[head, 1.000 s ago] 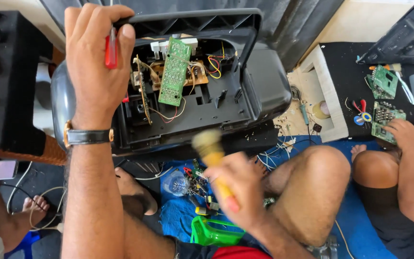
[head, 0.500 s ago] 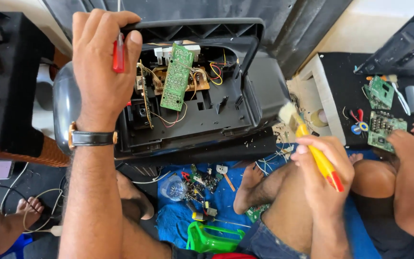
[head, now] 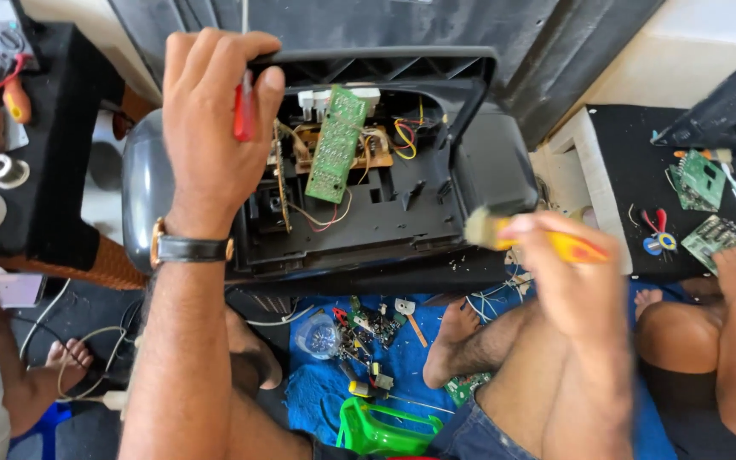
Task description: Cleaning and inspecting the internal components of an electronic device using a brush and a small tool.
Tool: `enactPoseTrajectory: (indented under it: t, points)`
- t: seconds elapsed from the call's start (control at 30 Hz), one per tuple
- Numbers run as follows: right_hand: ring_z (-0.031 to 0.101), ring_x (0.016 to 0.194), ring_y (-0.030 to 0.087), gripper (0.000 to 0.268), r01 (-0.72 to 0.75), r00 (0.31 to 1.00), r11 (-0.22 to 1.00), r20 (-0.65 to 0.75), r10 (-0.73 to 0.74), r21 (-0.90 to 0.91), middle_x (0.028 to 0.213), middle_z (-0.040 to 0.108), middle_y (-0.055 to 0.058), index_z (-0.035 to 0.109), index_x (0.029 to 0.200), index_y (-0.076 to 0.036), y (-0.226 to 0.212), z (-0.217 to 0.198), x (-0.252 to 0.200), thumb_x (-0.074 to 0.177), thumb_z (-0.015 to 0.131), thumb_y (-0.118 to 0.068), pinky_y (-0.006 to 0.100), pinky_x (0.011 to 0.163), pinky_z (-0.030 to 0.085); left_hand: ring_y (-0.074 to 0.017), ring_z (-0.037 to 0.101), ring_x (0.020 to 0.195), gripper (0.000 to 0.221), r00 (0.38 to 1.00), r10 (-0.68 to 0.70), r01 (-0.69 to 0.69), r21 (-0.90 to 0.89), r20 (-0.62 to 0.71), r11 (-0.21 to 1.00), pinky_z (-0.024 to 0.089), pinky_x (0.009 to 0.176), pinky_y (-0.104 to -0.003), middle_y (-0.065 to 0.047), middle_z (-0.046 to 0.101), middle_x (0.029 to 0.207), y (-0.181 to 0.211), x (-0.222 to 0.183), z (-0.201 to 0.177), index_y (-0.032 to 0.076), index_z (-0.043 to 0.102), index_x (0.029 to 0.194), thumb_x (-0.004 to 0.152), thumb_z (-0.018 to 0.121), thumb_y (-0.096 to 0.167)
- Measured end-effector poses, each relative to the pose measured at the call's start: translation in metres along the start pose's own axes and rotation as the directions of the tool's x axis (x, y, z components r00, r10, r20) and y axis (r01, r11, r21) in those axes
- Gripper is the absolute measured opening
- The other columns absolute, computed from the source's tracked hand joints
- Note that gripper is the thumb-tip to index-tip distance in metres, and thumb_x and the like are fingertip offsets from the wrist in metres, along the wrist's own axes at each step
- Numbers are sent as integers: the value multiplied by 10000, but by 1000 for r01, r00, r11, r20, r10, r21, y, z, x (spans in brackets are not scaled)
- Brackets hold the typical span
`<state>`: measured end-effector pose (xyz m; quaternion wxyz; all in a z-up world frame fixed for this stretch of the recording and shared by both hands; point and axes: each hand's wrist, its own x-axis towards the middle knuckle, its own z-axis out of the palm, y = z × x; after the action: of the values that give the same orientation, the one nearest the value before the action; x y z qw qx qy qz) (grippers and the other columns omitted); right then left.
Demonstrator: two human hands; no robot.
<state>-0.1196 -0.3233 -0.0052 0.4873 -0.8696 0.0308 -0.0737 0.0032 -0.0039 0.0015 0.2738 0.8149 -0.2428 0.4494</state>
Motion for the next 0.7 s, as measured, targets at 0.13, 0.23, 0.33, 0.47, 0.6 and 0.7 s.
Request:
enactPoseTrajectory:
  t: [0.13, 0.23, 0.33, 0.47, 0.6, 0.7]
  points:
    - [463, 612, 90, 166, 266, 949, 964, -171, -264, -15, 792, 611, 47, 729, 1121, 17, -2, 11, 11, 1043, 627, -89, 219, 545, 335, -263, 483, 977, 114, 1000, 19, -20, -28, -22, 999, 447, 853, -395, -89, 586, 1046, 7, 3, -2, 8, 686, 1172, 1065, 697, 44]
    - [479, 625, 123, 164, 390, 911, 904, -69, -406, -172, 847, 659, 61, 737, 1072, 4, -1, 26, 23, 1024, 631, -111, 265, 565, 355, -269, 484, 978, 115, 1000, 21, -22, -31, -18, 999, 444, 864, -403, -94, 587, 1051, 10, 3, -3, 4, 684, 1175, 1089, 687, 80]
    - [480, 573, 106, 199, 252, 965, 962, -41, -258, -106, 747, 658, 33, 768, 981, -11, 3, 18, 20, 1005, 641, -162, 246, 544, 369, -259, 480, 967, 117, 1000, 14, -14, -21, -11, 1000, 440, 844, -392, -88, 596, 1054, 4, 2, -3, 16, 688, 1188, 1084, 690, 69]
    - [365, 514, 35, 273, 192, 979, 966, -103, -176, 171, 598, 441, -50, 727, 1026, -40, -6, 8, 17, 1086, 539, -229, 193, 481, 271, -248, 474, 945, 124, 1000, 24, -25, -25, -16, 999, 438, 840, -383, -77, 601, 1051, 5, 0, -5, 27, 684, 1178, 1055, 699, 42]
    - [611, 763, 171, 194, 532, 840, 839, -48, -540, -118, 977, 742, 137, 726, 1092, 73, -22, 38, 45, 1034, 639, -92, 283, 689, 458, -255, 477, 966, 151, 1000, 20, -20, -20, -15, 1000, 444, 857, -389, -82, 601, 1059, 6, 2, -3, 23, 683, 1177, 1028, 704, 13]
    - [604, 658, 201, 227, 492, 839, 775, -20, -543, -396, 901, 722, 59, 755, 1091, -41, -4, 63, 64, 1028, 650, -233, 326, 574, 431, -248, 468, 962, 118, 1000, 15, -15, -20, -23, 1000, 437, 846, -384, -79, 599, 1055, 2, -1, -1, 27, 689, 1175, 1061, 687, 56]
